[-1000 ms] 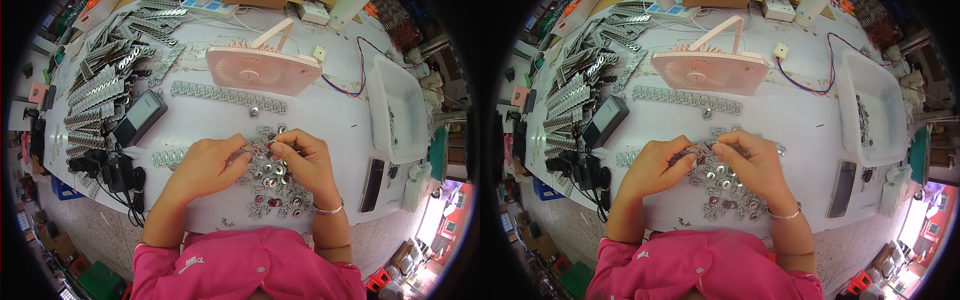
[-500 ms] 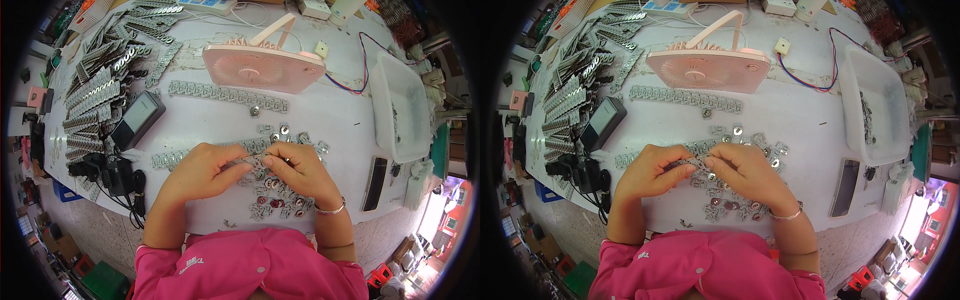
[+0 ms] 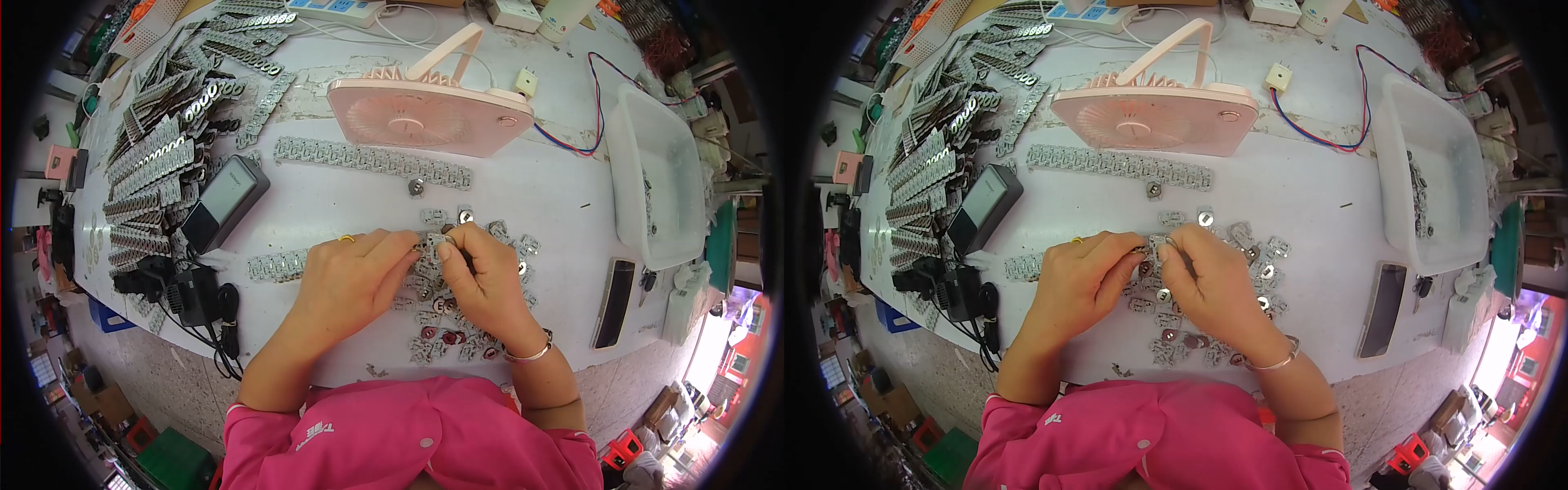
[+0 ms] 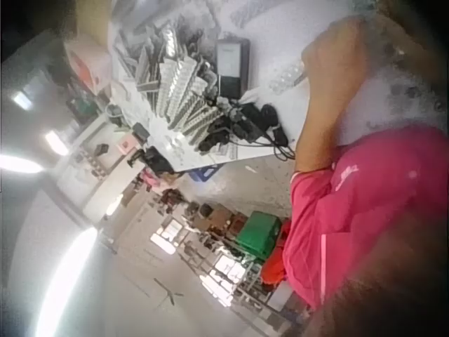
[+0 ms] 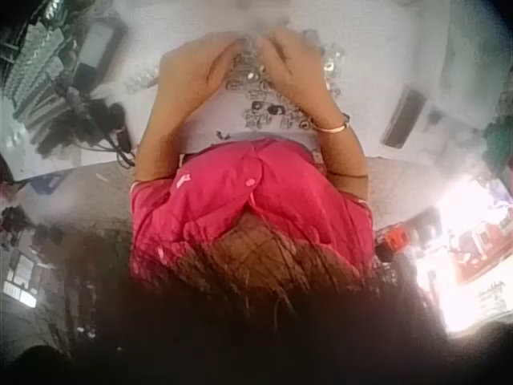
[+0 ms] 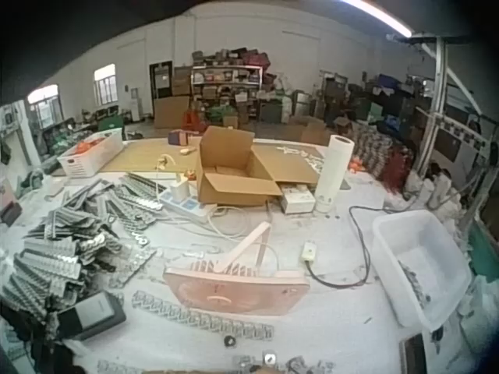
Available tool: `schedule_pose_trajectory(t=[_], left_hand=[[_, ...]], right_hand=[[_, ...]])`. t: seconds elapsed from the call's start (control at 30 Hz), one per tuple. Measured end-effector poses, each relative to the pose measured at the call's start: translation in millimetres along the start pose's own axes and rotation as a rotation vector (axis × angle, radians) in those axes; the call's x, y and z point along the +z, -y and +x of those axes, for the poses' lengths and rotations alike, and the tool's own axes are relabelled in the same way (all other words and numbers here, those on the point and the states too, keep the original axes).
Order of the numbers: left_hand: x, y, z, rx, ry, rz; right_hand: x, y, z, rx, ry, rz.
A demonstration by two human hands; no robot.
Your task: The person assembles small metal rings and metal brackets into a strip or chain by hand.
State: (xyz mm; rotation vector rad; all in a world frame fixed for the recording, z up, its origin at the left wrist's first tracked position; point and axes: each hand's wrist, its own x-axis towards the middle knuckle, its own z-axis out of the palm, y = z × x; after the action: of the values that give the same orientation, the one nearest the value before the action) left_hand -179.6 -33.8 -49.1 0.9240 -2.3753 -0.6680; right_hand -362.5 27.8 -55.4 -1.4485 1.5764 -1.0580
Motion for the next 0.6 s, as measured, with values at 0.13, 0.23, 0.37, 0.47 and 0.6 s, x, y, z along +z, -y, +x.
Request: schedule_pose_trajectory(t=[0.13,0.23,0.37,0.47,0.6], left_hand=[[6.3,-0.7,0.9,-0.011,-0.074,0.015],[3.6,-1.7,4.6,-0.014,-0.099,0.017],[6.1,-3.1,1.4,0.053,-0.074,0.059],[5.7,-4.5,1.2,0.036,-0.024,0.052],[0.8,-3.3,0.6,-0.057,-0.033,-0.007]], right_hand=[[0.6,3.1,1.1,0.107,-0.025,0.084],[0.5,1.8,-0.6,0.118,-0.034,0.116],[3.6,6.4,-1.1,0.176,-0.063,0.147],[1.8,11.6,-0.2,0.334,-0.055,0.304],[-9.9,2.3,4.7,0.184,-0.006,0.165]])
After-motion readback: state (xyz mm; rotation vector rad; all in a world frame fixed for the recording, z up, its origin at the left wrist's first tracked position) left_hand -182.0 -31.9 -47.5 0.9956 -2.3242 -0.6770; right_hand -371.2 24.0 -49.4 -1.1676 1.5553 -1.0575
